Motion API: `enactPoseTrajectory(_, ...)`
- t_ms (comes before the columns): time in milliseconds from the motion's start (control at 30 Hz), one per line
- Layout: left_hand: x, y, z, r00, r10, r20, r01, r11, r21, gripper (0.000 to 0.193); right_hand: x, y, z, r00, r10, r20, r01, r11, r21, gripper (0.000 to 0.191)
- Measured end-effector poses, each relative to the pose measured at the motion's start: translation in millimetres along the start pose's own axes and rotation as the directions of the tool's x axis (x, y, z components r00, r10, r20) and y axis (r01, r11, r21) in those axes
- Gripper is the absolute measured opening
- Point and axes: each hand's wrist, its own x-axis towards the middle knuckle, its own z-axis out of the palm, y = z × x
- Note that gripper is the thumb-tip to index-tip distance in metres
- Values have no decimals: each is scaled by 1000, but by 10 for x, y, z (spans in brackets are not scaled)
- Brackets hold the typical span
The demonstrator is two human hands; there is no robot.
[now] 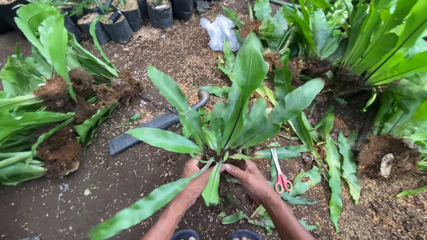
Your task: The person trims bird's nest fern plants on the ground at a nursery. They hold each fern by its root ball, use scissors to cut off damaged outer leaves, tear away old leaf bases by hand, and set the trimmed plant aside among rows of potted plants.
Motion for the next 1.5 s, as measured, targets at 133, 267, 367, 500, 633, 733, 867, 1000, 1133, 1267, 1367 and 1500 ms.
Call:
enactPoseTrajectory(133, 52, -216, -79, 969, 245, -32, -247, 954, -173, 47, -258, -338, 96, 946, -3, -324, -215, 742, -635, 42)
enactPoseTrajectory(267, 210, -455, -181, 948, 313, -56, -315, 949, -28, 42, -430, -519, 326, 929, -318, -190, 39, 594, -804, 34)
enactPoseTrajectory(367, 231, -546, -125, 914, 394, -98, -389, 919, 66, 45, -313, -578, 476, 927, -321, -197, 46, 614, -788, 38)
enactPoseTrajectory(500, 176, -546, -42, 875, 448, -184, -467, 880, -81, 53, -121, -566, 534, 962, -198, -186, 16, 725, -689, 35)
enactPoseTrajectory(633, 108, -484, -91, 917, 395, -54, -373, 898, 232, 44, -97, -393, 526, 936, -320, -147, 122, 685, -718, 30)
enactPoseTrajectory(733, 61, -500, -36, 936, 345, -73, -347, 937, -27, 42, -73, -323, 504, 951, -244, -190, 21, 664, -747, 32)
enactPoseTrajectory(867, 68, -564, 41, 931, 358, -66, -363, 927, -93, 41, -214, -469, 576, 983, -22, -184, -108, 740, -663, 31)
enactPoseTrajectory(1000, 236, -506, -156, 930, 318, -182, -358, 895, -265, 40, -756, -716, 732, 977, 84, 196, 61, 772, -632, 29)
enactPoseTrajectory(1133, 240, -454, -441, 928, 263, -263, -335, 900, -279, 45, -873, -1069, 176, 976, -218, -2, 192, 867, -460, 26)
enactPoseTrajectory(1267, 83, -344, -523, 973, 130, -188, -197, 895, -401, 52, -546, -853, -520, 744, -483, -461, -60, 639, -767, 50)
enactPoseTrajectory(1367, 70, -256, -475, 963, 219, -154, -267, 827, -495, 53, -475, -306, -759, 795, -392, -462, -368, 293, -882, 37)
enactPoseTrajectory(1500, 152, -220, -435, 981, 157, -117, -196, 796, -572, 45, -638, 368, -865, 804, -270, -529, -483, 222, -847, 28)
